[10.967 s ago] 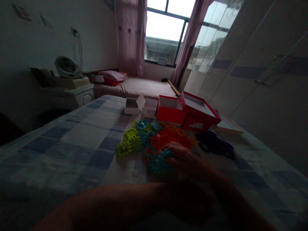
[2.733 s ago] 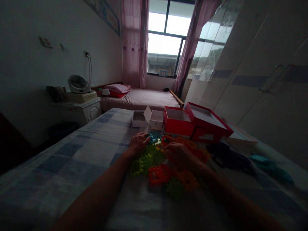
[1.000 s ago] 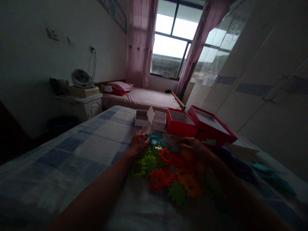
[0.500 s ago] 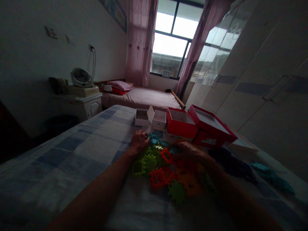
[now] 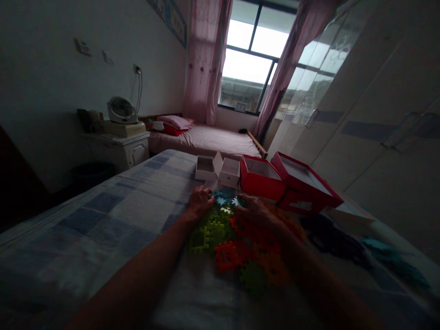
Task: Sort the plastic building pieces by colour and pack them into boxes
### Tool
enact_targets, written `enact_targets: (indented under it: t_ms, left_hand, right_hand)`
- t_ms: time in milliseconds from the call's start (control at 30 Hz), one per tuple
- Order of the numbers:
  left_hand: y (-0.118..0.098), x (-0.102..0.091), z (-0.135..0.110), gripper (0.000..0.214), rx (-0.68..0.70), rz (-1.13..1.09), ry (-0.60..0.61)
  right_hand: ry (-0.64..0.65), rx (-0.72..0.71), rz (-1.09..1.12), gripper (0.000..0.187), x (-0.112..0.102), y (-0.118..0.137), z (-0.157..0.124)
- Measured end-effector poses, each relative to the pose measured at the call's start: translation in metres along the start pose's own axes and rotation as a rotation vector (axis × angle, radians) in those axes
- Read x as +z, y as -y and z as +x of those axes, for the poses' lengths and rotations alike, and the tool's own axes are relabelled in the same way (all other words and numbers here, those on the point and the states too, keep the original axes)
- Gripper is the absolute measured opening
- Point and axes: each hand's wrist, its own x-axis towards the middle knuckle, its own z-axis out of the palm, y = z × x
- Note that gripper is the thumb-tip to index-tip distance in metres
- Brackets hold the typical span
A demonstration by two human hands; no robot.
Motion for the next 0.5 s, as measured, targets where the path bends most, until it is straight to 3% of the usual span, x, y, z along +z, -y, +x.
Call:
enact_targets:
  t_ms: [133,300,500]
  left_hand:
    - [0.000,0.000,0.000,0.024,-0.003,0.001,0.002]
    - [0.000,0.001,0.000,0.025,-0.016,-0.010,0.001]
    - [-0.001,-0.001,-0.001,0.024,-0.027,-0.026,-0.006]
  right_hand:
    - [0.022,-0.025,-0.063,0.037,0.014,0.002,0.006]
    - [0.019,-0.042,-0.050,0.036,0.012,0.000,0.007]
    - [-0.142,0.036,0.031,0.036,0.007,0.001,0.015]
